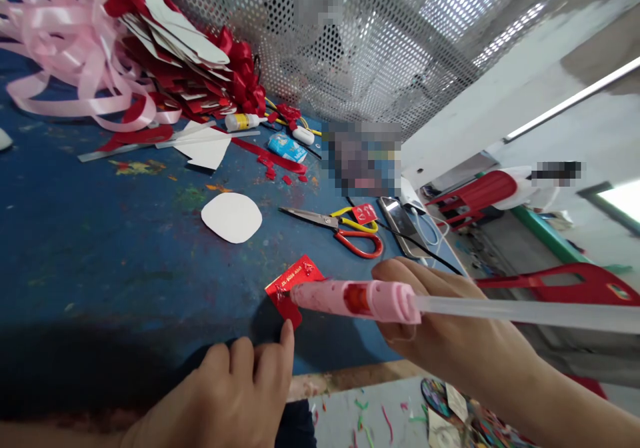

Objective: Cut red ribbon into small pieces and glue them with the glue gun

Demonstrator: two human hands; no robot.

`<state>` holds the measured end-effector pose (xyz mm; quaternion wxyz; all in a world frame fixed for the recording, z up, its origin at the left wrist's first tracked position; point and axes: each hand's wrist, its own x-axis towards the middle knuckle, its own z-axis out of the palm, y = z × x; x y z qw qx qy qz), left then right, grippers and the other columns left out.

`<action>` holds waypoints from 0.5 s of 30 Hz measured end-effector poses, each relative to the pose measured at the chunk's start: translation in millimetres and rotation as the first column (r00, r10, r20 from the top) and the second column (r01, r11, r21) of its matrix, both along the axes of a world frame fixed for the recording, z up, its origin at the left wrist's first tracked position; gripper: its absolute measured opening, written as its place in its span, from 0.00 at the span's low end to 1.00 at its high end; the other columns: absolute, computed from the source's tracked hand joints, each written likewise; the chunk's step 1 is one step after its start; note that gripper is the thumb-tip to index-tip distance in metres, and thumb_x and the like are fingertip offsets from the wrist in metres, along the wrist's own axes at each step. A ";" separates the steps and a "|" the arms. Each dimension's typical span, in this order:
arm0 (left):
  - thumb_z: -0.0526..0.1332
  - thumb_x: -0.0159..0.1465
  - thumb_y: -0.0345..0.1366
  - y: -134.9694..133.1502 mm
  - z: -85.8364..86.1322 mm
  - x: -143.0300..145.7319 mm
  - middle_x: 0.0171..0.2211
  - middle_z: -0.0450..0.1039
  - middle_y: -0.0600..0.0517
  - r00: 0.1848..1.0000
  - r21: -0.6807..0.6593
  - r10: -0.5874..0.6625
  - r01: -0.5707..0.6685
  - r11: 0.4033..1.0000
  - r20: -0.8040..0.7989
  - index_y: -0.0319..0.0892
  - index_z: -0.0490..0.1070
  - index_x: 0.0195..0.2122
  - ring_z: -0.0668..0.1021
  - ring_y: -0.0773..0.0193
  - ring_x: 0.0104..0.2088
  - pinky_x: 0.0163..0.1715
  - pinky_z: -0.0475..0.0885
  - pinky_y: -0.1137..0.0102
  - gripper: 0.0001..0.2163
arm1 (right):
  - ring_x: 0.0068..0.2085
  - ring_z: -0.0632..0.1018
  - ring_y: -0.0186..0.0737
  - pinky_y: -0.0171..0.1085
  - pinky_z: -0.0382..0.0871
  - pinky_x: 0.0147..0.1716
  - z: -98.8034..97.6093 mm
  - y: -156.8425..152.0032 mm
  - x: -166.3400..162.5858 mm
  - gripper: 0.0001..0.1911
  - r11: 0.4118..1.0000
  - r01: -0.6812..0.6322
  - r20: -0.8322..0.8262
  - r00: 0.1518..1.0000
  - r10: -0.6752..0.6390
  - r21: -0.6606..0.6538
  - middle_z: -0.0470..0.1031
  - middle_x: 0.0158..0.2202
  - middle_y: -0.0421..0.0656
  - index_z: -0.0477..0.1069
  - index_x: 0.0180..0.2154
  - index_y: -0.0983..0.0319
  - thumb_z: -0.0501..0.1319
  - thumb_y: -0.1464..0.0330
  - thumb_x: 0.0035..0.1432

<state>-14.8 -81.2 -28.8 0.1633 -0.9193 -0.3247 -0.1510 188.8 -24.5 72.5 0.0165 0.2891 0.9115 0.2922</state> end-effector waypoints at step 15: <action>0.57 0.62 0.41 -3.1 -0.7 0.3 0.19 0.65 0.57 1.000 -0.006 0.004 -0.004 1.000 0.020 0.36 0.73 0.44 0.67 0.73 0.15 0.14 0.52 0.73 0.15 | 0.18 0.61 0.32 0.32 0.55 0.16 -2.1 3.0 -3.1 0.15 1.000 0.001 -0.010 1.000 -0.001 0.019 0.57 0.18 0.36 0.58 0.20 0.60 0.44 0.80 0.53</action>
